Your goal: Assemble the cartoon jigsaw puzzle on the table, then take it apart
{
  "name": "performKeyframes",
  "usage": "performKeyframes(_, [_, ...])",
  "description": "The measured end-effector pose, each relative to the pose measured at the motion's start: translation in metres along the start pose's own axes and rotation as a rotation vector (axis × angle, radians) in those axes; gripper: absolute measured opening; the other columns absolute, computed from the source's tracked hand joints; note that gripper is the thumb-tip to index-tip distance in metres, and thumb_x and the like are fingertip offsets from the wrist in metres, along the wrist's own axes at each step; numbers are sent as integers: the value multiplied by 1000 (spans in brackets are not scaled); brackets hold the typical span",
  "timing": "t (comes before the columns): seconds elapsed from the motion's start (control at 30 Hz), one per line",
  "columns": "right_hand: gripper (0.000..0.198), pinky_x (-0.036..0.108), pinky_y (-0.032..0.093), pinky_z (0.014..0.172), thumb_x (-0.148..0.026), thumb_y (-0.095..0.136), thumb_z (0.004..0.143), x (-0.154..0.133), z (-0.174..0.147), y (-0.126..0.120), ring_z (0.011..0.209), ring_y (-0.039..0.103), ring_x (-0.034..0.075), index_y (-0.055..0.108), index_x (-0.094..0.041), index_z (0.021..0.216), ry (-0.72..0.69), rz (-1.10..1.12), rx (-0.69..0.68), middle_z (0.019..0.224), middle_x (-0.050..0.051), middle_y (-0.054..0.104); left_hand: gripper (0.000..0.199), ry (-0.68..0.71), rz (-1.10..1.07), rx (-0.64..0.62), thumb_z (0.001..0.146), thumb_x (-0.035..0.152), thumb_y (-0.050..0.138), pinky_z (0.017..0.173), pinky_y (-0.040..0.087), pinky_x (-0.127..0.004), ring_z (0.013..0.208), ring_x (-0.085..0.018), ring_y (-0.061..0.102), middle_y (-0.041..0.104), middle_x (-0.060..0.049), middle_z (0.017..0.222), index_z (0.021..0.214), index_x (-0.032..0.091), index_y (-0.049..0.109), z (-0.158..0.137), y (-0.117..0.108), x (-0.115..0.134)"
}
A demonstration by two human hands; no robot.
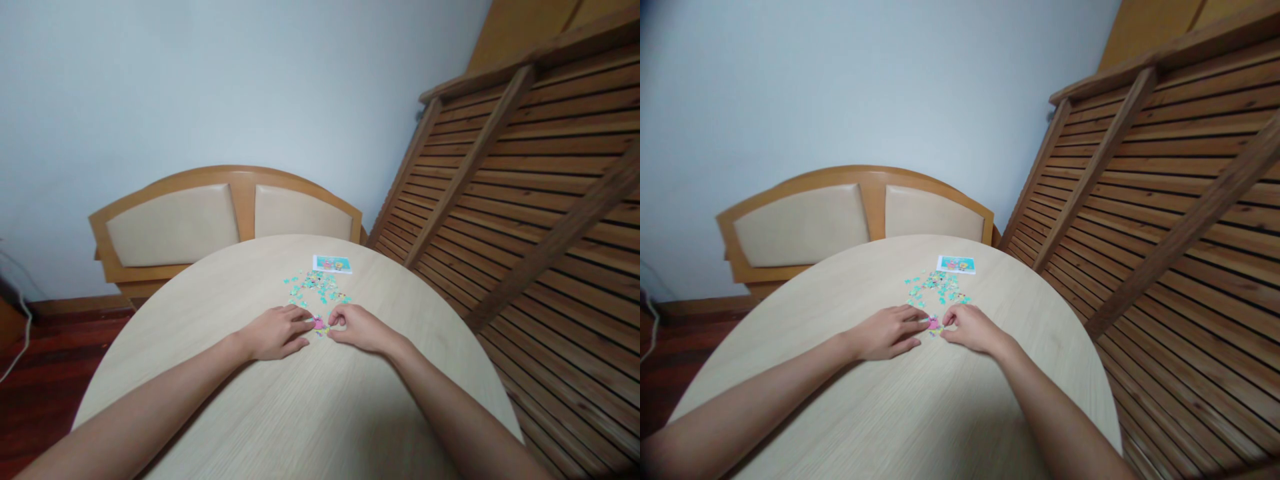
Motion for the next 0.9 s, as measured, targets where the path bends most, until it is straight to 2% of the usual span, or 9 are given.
performKeyframes(0.27, [13,27,46,74,-32,70,78,-15,-3,-3,82,67,19,71,-20,83,12,-58,-13,86,4,74,38,10,-17,20,100,37,47,100,49,-42,114,-28,60,61,-12,128,133,21,57,0,0,-1])
performKeyframes(0.5, [23,28,46,77,-23,70,77,-12,-4,-7,86,64,19,72,-20,99,-61,-58,-26,95,5,72,38,12,-19,21,100,37,47,99,49,-42,113,-28,60,61,-12,128,132,21,57,0,0,-1])
performKeyframes(0.9, [13,27,44,75,-30,72,80,-13,-3,-5,83,65,20,73,-19,87,-32,-103,-21,89,5,72,39,12,2,-2,101,37,46,100,48,-42,115,-28,59,60,-13,130,134,20,56,-1,2,-1])
Point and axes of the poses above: each hand's wrist, its own z-axis towards the middle knuckle, its own y-axis out of the palm, x = y × z, the point moved 4 cm from there along z, towards the middle knuckle
